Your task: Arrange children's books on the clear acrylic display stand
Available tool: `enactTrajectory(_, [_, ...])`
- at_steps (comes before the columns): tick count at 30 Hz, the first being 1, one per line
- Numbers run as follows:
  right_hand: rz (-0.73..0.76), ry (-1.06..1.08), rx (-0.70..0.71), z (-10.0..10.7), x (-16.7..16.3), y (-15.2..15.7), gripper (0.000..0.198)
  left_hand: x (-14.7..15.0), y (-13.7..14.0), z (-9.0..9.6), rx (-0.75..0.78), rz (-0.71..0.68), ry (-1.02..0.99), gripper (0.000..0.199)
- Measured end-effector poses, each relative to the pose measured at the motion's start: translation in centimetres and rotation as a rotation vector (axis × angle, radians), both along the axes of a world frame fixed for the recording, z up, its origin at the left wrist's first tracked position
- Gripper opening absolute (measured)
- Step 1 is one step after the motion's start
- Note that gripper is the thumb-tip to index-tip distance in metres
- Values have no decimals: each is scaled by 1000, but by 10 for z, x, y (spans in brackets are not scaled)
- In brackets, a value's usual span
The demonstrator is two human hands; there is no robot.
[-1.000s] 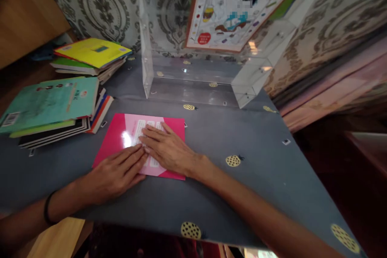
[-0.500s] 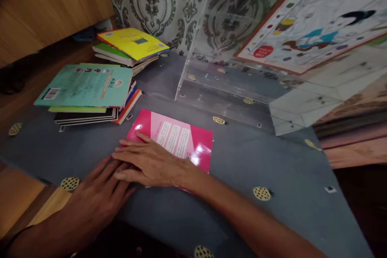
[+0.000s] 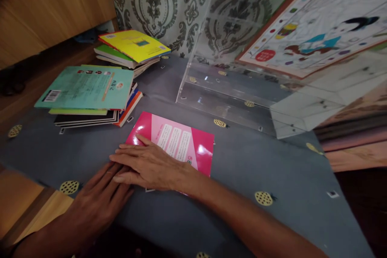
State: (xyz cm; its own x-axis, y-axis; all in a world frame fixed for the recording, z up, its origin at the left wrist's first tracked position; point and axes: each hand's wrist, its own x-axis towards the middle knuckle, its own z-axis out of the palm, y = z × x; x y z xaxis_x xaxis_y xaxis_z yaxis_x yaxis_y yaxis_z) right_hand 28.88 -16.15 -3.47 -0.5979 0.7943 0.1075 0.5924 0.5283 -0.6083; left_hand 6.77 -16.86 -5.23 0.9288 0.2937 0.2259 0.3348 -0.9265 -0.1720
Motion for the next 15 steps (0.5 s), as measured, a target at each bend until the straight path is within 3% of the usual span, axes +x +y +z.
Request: enactTrajectory(15, [-142,-151,79,-2,7,10,58,5,3,-7,62,-24,-136,35])
